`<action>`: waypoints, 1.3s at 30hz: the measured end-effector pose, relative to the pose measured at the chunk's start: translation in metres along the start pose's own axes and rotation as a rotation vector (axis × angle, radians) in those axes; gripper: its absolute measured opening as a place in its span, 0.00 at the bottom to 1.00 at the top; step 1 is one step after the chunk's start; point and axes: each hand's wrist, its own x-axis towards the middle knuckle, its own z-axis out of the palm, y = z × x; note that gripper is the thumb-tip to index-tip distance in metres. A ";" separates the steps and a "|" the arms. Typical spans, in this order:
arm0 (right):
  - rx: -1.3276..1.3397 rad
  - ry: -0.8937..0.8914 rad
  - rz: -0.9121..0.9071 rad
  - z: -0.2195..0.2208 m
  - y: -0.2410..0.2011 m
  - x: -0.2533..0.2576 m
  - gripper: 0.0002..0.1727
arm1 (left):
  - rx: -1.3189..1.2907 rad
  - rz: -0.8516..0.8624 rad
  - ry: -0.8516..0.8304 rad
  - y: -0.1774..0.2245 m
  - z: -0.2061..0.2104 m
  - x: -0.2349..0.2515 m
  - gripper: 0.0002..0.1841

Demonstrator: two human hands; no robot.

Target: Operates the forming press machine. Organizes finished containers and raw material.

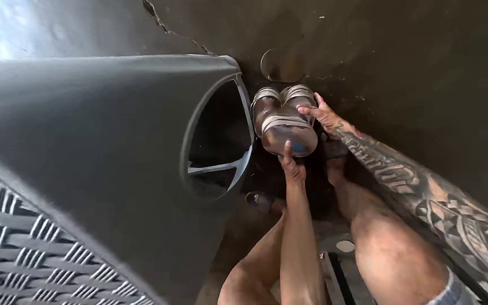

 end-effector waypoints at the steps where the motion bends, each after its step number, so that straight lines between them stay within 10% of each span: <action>1: 0.027 0.026 0.001 0.002 0.002 0.000 0.73 | -0.003 0.010 -0.012 -0.002 -0.002 0.001 0.33; 20: -0.082 0.075 0.107 0.010 -0.028 0.012 0.66 | 0.242 0.010 -0.088 0.069 -0.026 -0.007 0.59; 39: -0.081 0.039 0.008 0.014 -0.027 0.014 0.67 | 0.225 0.030 -0.225 0.070 -0.031 0.037 0.38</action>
